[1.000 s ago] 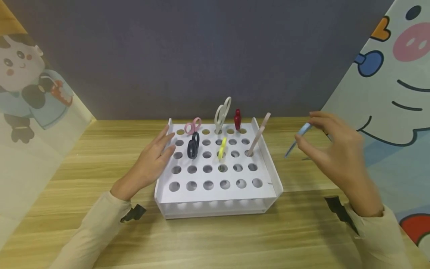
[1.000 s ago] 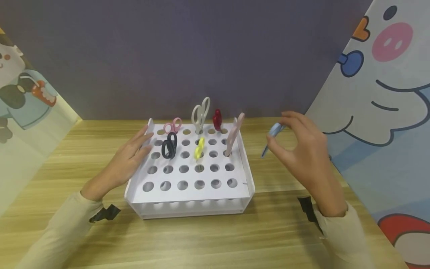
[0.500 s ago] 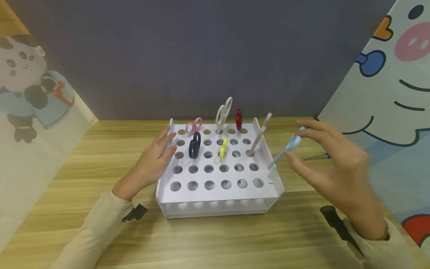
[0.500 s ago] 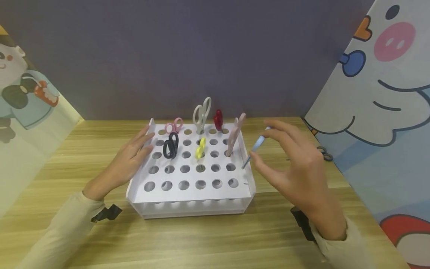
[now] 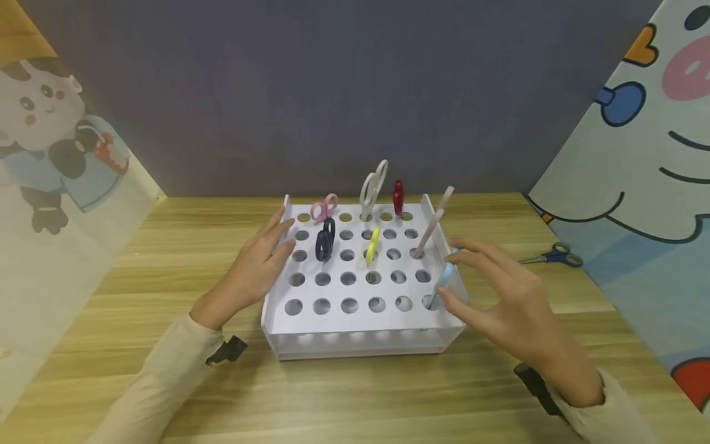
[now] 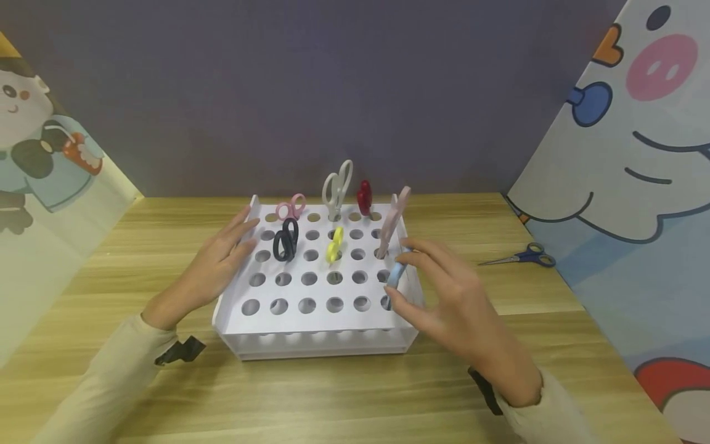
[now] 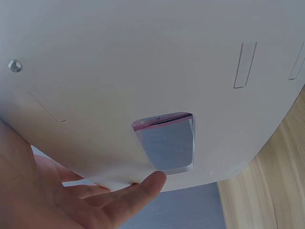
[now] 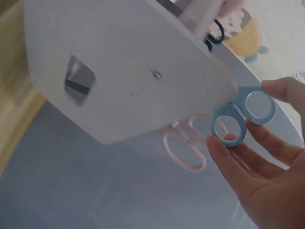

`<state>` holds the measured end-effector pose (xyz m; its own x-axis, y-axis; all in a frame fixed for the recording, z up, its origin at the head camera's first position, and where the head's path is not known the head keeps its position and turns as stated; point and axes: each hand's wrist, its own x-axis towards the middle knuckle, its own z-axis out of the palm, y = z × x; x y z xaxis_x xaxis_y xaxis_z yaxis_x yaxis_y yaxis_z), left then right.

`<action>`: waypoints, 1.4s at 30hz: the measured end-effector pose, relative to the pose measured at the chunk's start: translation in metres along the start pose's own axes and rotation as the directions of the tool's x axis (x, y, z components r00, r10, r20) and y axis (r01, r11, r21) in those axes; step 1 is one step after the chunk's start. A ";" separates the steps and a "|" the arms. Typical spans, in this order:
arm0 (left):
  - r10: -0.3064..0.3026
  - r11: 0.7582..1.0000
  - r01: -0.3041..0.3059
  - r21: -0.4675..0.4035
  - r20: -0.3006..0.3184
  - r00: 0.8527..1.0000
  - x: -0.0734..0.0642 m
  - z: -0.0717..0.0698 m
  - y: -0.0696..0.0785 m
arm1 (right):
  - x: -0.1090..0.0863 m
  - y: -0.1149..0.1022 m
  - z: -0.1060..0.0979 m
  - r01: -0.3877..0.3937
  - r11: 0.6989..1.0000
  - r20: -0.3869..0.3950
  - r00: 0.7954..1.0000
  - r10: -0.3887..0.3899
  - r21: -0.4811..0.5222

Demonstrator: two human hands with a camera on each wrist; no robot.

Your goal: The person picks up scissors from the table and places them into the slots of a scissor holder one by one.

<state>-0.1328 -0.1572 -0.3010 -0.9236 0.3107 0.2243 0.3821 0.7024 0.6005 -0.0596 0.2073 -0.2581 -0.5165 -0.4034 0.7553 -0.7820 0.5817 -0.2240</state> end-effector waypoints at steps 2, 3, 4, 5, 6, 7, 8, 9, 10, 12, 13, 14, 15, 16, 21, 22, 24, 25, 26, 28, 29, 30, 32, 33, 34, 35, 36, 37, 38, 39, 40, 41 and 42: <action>-0.002 1.000 0.002 -0.001 -0.001 1.000 0.000 0.000 0.000 | -0.004 0.001 0.004 -0.002 1.000 0.018 1.000 0.002 0.009; -0.003 1.000 0.003 -0.001 -0.001 1.000 0.000 0.000 0.000 | -0.006 0.002 0.006 -0.002 1.000 0.028 1.000 0.001 0.015; -0.005 1.000 0.005 -0.002 -0.001 1.000 -0.001 0.000 0.000 | -0.009 0.003 0.009 -0.001 1.000 0.036 0.999 0.000 0.023; -0.007 1.000 0.007 -0.003 -0.001 1.000 -0.001 -0.001 0.000 | -0.011 0.004 0.011 -0.002 1.000 0.046 0.999 0.000 0.025; -0.008 1.000 0.008 -0.004 0.001 1.000 -0.001 -0.001 0.000 | -0.013 0.005 0.013 -0.005 1.000 0.061 0.998 0.003 0.030; -0.010 1.000 0.010 -0.004 0.001 1.000 -0.002 -0.001 0.000 | -0.016 0.006 0.015 -0.015 0.999 0.083 0.997 0.012 0.032; -0.012 1.000 0.012 -0.006 0.002 1.000 -0.002 -0.001 0.000 | -0.018 0.006 0.017 -0.027 0.999 0.108 0.994 0.023 0.035; -0.013 1.000 0.013 -0.006 0.002 1.000 -0.002 -0.001 -0.001 | -0.021 0.006 0.019 -0.044 0.998 0.140 0.989 0.038 0.037; -0.012 1.000 0.012 -0.005 0.001 1.000 -0.002 -0.002 -0.001 | -0.023 0.006 0.021 -0.062 0.998 0.171 0.984 0.055 0.032; -0.011 1.000 0.011 -0.005 -0.001 1.000 -0.002 -0.002 -0.001 | -0.026 0.004 0.023 -0.092 0.995 0.222 0.971 0.085 0.022; -0.010 1.000 0.010 -0.005 -0.003 1.000 -0.002 -0.002 -0.001 | -0.027 0.004 0.024 -0.103 0.995 0.240 0.966 0.096 0.017; -0.010 1.000 0.010 -0.006 -0.005 1.000 -0.002 -0.002 -0.001 | -0.027 0.003 0.024 -0.108 0.994 0.248 0.963 0.102 0.013; -0.007 1.000 0.007 -0.006 -0.007 1.000 -0.002 -0.002 -0.002 | -0.028 0.003 0.025 -0.113 0.994 0.254 0.961 0.108 0.007; -0.005 1.000 0.005 -0.006 -0.009 1.000 -0.002 -0.002 -0.002 | -0.028 0.003 0.025 -0.109 0.994 0.249 0.963 0.105 0.002; 0.000 1.000 0.000 -0.009 -0.008 1.000 -0.002 -0.002 -0.001 | -0.030 0.003 0.024 -0.110 0.994 0.250 0.962 0.108 -0.007; -0.001 1.000 0.001 -0.009 -0.007 1.000 -0.002 -0.002 -0.001 | -0.031 0.003 0.023 -0.108 0.994 0.248 0.963 0.106 -0.008; -0.004 1.000 0.004 -0.009 -0.004 1.000 -0.001 -0.001 -0.001 | -0.031 0.003 0.020 -0.096 0.995 0.229 0.969 0.092 0.003; -0.005 1.000 0.005 -0.008 -0.003 1.000 -0.001 -0.001 -0.002 | -0.031 0.003 0.019 -0.085 0.996 0.210 0.974 0.081 0.011; -0.006 1.000 0.006 -0.008 -0.003 1.000 -0.001 -0.001 -0.001 | -0.031 0.004 0.018 -0.075 0.997 0.190 0.979 0.070 0.019; -0.005 1.000 0.005 -0.008 -0.006 1.000 -0.001 0.000 -0.001 | -0.030 0.007 0.016 -0.053 0.997 0.136 0.990 0.046 0.049; -0.006 1.000 0.006 -0.008 -0.006 1.000 -0.001 0.000 -0.001 | -0.029 0.009 0.015 -0.046 0.997 0.109 0.993 0.038 0.065; -0.006 1.000 0.006 -0.008 -0.007 1.000 0.000 0.000 -0.001 | -0.029 0.011 0.013 -0.048 0.996 0.089 0.995 0.041 0.074; -0.007 1.000 0.007 -0.009 -0.005 1.000 0.000 0.000 -0.001 | -0.029 0.016 0.009 -0.067 0.995 0.063 0.996 0.062 0.072; -0.007 1.000 0.007 -0.008 -0.004 1.000 0.001 0.000 0.000 | -0.030 0.019 0.006 -0.079 0.994 0.050 0.996 0.076 0.069; -0.009 1.000 0.009 -0.008 -0.002 1.000 0.001 0.001 0.000 | -0.030 0.023 0.003 -0.097 0.994 0.045 0.995 0.094 0.057; -0.011 1.000 0.011 -0.008 0.000 1.000 0.001 0.001 0.000 | -0.030 0.027 0.001 -0.118 0.992 0.042 0.992 0.116 0.040; -0.011 1.000 0.011 -0.008 0.001 1.000 0.001 0.001 0.000 | -0.030 0.031 -0.002 -0.135 0.991 0.035 0.990 0.134 0.017; -0.012 1.000 0.012 -0.007 0.002 1.000 0.001 0.001 0.000 | -0.029 0.036 -0.005 -0.150 0.989 0.023 0.988 0.150 -0.010; -0.012 1.000 0.012 -0.007 0.002 1.000 0.001 0.001 0.000 | -0.028 0.042 -0.008 -0.167 0.985 0.020 0.986 0.167 -0.039; -0.012 1.000 0.012 -0.006 0.001 1.000 0.001 0.001 0.000 | -0.027 0.049 -0.010 -0.175 0.983 0.006 0.984 0.176 -0.063; -0.012 1.000 0.012 -0.006 0.002 1.000 0.001 0.001 0.000 | -0.026 0.056 -0.012 -0.186 0.978 -0.005 0.983 0.186 -0.092; -0.013 1.000 0.013 -0.006 0.001 1.000 0.001 0.001 0.000 | -0.026 0.064 -0.014 -0.196 0.974 -0.015 0.981 0.195 -0.116; -0.013 1.000 0.013 -0.006 0.000 1.000 0.001 0.001 0.000 | -0.025 0.072 -0.016 -0.207 0.967 -0.017 0.978 0.207 -0.146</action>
<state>-0.1335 -0.1564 -0.3020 -0.9284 0.3020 0.2165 0.3702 0.7023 0.6080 -0.0976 0.2707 -0.2832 -0.6610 -0.2621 0.7031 -0.5985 0.7493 -0.2833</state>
